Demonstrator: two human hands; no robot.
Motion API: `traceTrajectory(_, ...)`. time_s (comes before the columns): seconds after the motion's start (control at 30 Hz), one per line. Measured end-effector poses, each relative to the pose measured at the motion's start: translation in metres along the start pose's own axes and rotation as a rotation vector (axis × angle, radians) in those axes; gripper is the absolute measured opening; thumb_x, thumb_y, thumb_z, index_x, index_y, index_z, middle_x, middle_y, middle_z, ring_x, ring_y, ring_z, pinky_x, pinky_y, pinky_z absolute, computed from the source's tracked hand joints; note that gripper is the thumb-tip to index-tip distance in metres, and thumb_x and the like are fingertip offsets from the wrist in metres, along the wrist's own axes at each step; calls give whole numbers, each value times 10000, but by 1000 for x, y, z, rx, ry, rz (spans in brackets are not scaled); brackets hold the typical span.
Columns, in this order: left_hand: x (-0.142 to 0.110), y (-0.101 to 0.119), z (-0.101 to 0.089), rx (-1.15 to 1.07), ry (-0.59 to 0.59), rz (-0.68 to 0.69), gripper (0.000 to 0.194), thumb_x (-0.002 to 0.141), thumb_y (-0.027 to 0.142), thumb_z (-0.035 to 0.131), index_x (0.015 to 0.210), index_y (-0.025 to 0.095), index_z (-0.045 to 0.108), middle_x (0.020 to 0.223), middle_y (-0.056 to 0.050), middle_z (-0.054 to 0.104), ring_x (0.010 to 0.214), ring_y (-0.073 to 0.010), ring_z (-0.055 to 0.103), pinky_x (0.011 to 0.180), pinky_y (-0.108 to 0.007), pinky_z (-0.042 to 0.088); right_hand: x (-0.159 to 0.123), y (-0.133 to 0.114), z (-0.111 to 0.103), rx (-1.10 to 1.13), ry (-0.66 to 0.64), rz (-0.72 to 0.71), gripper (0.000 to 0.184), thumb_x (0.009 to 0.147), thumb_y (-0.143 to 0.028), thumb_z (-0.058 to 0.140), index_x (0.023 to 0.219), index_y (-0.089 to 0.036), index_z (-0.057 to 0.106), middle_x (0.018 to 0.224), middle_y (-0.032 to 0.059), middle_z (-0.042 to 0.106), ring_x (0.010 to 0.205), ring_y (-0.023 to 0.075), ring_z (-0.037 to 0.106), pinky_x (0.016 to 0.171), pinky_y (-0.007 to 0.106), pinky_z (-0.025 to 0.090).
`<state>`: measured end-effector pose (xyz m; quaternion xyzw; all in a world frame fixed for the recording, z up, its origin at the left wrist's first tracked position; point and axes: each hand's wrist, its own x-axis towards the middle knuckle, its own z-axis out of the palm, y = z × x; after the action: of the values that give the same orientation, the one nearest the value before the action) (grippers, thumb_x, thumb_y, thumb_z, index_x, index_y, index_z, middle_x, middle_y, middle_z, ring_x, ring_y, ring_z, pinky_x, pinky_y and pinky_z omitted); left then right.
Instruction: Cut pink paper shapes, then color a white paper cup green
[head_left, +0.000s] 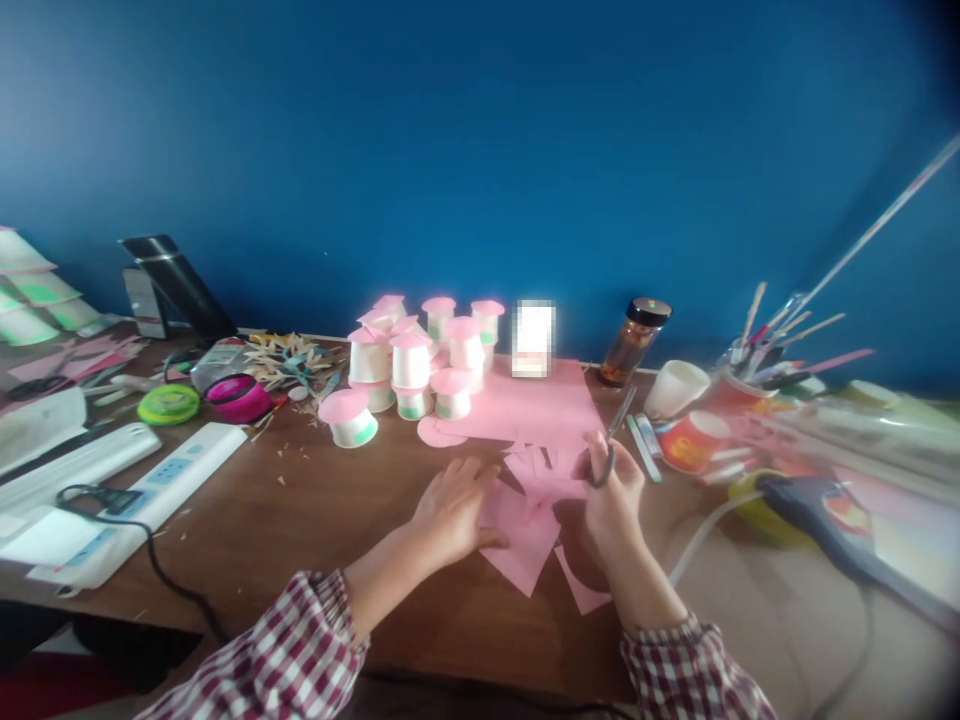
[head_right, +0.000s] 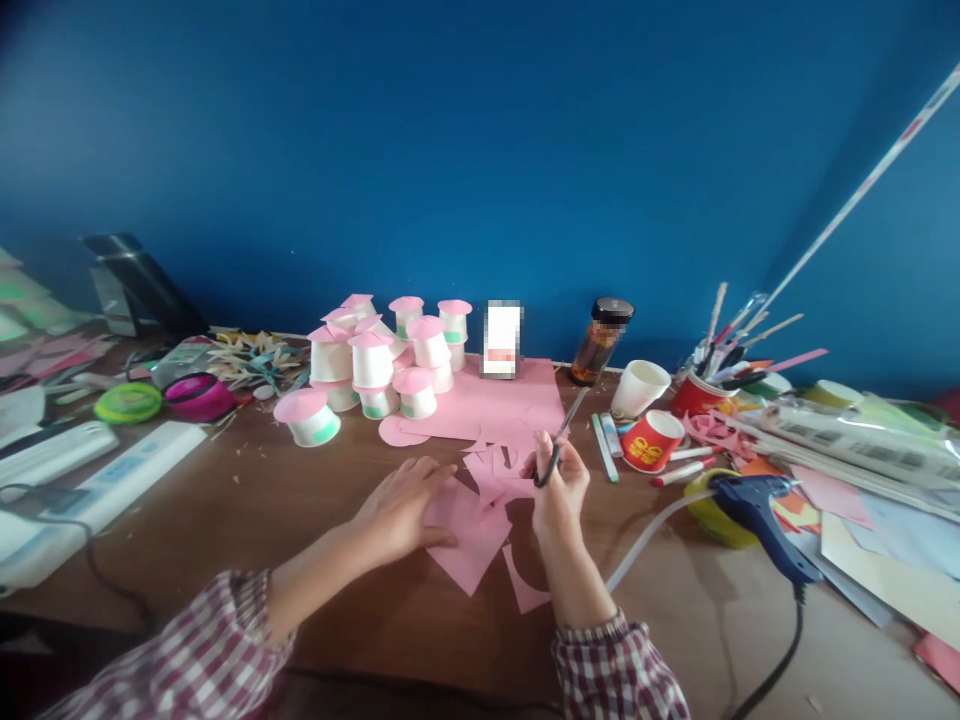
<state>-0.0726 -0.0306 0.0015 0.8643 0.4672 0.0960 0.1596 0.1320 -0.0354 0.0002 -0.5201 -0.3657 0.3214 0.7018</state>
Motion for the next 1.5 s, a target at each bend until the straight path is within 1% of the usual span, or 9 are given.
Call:
traceTrajectory(0.23,15,0,-20,-20,-142,-108,528,458,482,801,870,215,606,977,-99,566,917,-320,541,692,-356,433,-1,-5,0,-69,-2,6,402,839,-435,585,556,-178,459,500,-38,471,480,88,411,495,217,334)
traceTrajectory(0.37,8,-3,-19,-110,-183,-147,489,597,288,729,1048,252,543,884,-53,631,760,-270,604,594,-308,404,-3,-7,1,-71,-4,17,400,826,-439,599,556,-178,461,504,-38,471,470,85,406,482,217,331)
traceTrajectory(0.5,8,-11,-27,-210,38,-161,513,677,152,613,1166,265,509,958,-52,656,842,-263,622,660,-315,422,-2,-6,3,-55,26,35,389,800,-449,622,567,-179,468,499,-43,479,458,83,409,469,212,334)
traceTrajectory(0.63,20,-12,-33,-681,348,-214,450,656,274,708,1076,183,573,1052,-82,648,983,-260,593,818,-347,447,-1,-2,5,-76,9,93,303,748,-448,675,729,-154,601,548,-28,531,477,98,465,477,218,380)
traceTrajectory(0.87,50,5,-4,-1489,345,-348,316,627,302,757,877,135,657,797,-70,692,777,-220,643,749,-356,481,-1,6,5,-66,-89,120,409,733,-442,694,1017,-152,640,686,5,590,542,108,505,446,197,407)
traceTrajectory(1.03,60,12,6,-1624,258,-311,250,643,313,740,792,125,673,744,-75,693,711,-209,642,688,-329,474,2,11,4,-53,-72,122,387,636,-408,771,895,-160,625,633,-30,545,490,95,480,435,212,436)
traceTrajectory(1.2,62,9,-1,-1583,298,-233,209,696,309,698,804,130,681,771,-59,689,738,-194,626,707,-314,462,8,9,1,-53,54,-8,461,705,-382,723,1096,-176,591,896,62,647,723,163,614,543,239,497)
traceTrajectory(1.37,63,12,-3,-1545,223,-213,161,697,292,703,691,141,647,669,-20,648,661,-157,598,643,-269,443,5,8,3,-97,2,51,402,698,-352,720,1040,-168,616,583,-55,515,414,76,432,364,190,379)
traceTrajectory(1.5,65,24,5,-1660,334,-289,230,688,348,720,795,156,653,743,-22,668,726,-175,622,684,-286,467,2,12,7,-90,-29,76,327,657,-326,740,919,-166,626,546,-72,471,418,74,404,361,183,350)
